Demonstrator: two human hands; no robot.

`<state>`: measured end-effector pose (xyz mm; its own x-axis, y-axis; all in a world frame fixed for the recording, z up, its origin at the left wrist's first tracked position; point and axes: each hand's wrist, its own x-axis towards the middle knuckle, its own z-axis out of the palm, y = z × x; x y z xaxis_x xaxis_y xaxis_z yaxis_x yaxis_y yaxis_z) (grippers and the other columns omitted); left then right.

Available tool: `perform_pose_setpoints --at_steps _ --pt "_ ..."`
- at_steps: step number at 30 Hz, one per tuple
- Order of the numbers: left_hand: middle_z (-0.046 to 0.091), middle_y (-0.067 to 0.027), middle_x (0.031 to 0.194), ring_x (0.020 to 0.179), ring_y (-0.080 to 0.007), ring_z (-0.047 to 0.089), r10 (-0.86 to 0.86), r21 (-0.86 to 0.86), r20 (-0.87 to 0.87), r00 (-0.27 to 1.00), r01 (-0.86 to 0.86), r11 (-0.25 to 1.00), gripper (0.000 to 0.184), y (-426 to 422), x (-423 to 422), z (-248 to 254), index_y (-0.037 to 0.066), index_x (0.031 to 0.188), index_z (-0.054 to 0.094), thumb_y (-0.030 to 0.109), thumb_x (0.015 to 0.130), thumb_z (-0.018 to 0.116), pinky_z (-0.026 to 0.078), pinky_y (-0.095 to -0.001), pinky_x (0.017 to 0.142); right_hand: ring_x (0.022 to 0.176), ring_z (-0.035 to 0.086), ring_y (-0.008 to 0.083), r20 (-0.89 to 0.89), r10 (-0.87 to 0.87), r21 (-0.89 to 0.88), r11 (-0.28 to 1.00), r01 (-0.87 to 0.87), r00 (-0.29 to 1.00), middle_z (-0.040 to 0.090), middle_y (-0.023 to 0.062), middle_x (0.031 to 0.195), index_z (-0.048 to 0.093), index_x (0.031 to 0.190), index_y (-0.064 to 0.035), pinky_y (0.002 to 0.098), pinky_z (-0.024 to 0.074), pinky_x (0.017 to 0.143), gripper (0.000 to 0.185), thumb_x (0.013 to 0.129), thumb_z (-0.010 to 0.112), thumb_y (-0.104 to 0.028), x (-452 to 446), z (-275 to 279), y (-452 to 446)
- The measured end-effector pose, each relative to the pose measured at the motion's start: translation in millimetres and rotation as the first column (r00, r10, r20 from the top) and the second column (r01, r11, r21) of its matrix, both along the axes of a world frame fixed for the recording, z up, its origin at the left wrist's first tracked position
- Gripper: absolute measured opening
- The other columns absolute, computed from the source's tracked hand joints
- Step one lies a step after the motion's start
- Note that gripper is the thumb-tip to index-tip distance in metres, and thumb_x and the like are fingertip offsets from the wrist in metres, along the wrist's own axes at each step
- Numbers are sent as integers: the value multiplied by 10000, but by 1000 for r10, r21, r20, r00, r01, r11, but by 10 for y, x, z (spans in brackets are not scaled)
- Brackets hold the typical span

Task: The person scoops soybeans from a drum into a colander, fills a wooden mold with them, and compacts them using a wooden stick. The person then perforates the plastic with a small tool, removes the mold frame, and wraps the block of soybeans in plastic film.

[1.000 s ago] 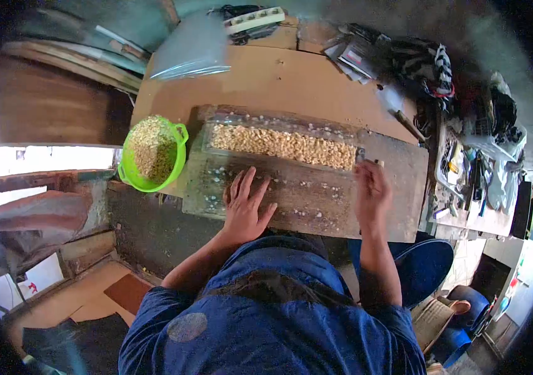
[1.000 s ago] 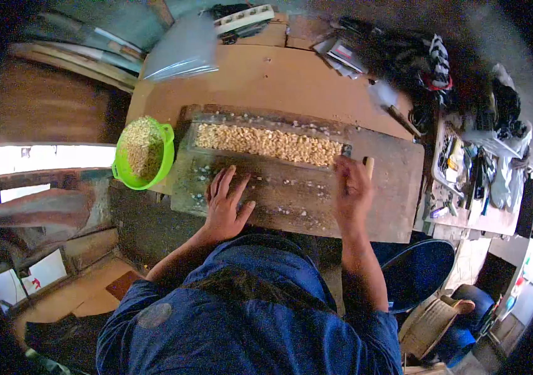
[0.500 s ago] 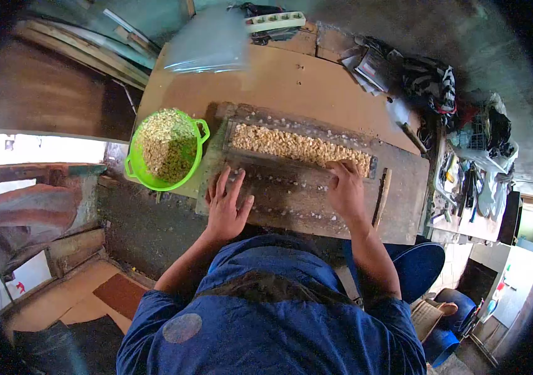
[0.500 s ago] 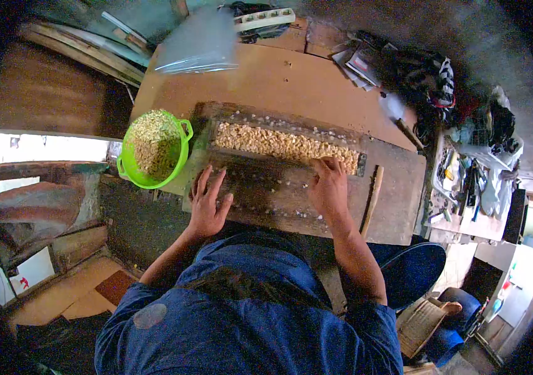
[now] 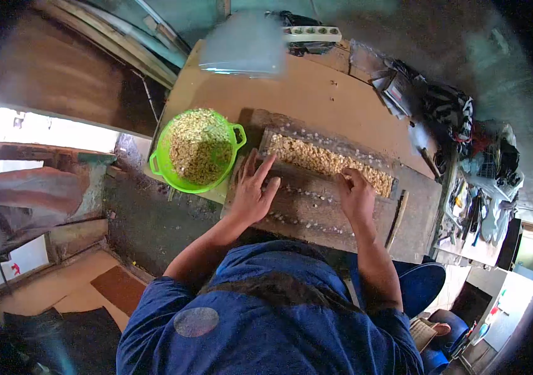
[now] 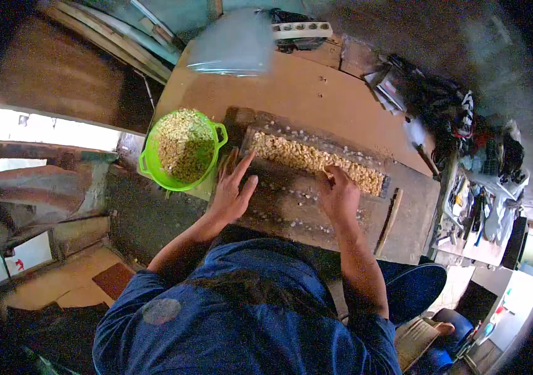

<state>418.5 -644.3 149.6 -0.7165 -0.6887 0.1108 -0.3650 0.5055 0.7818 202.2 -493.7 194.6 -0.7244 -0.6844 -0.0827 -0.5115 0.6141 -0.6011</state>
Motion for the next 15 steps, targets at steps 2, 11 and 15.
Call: perform_pose_setpoints --at_steps 2,11,15 --pt "297 -346 1501 1377 -517 304 21 -21 -2 1000 -21 1000 569 -51 -42 1 170 1489 407 346 967 550 239 -563 1129 782 686 356 -86 22 -36 999 -25 996 695 181 902 700 1032 -64 419 547 710 174 869 655 -106 -33 -121 16" --pt "248 -253 1564 1430 -452 262 -107 -15 100 989 109 994 658 -147 -212 -205 66 1510 322 387 975 532 245 -546 1152 1031 632 362 -318 101 -117 983 -144 943 668 177 1096 663 1127 -61 433 519 890 286 843 639 -47 -35 -216 -57" --pt "265 -257 1553 1439 -443 248 -165 -76 39 985 168 983 707 -133 -245 -191 -2 1495 309 396 961 547 199 -623 1143 1095 603 381 -191 129 -72 987 -145 973 642 194 1169 656 1144 -30 438 483 944 271 883 636 -99 27 -180 -130"
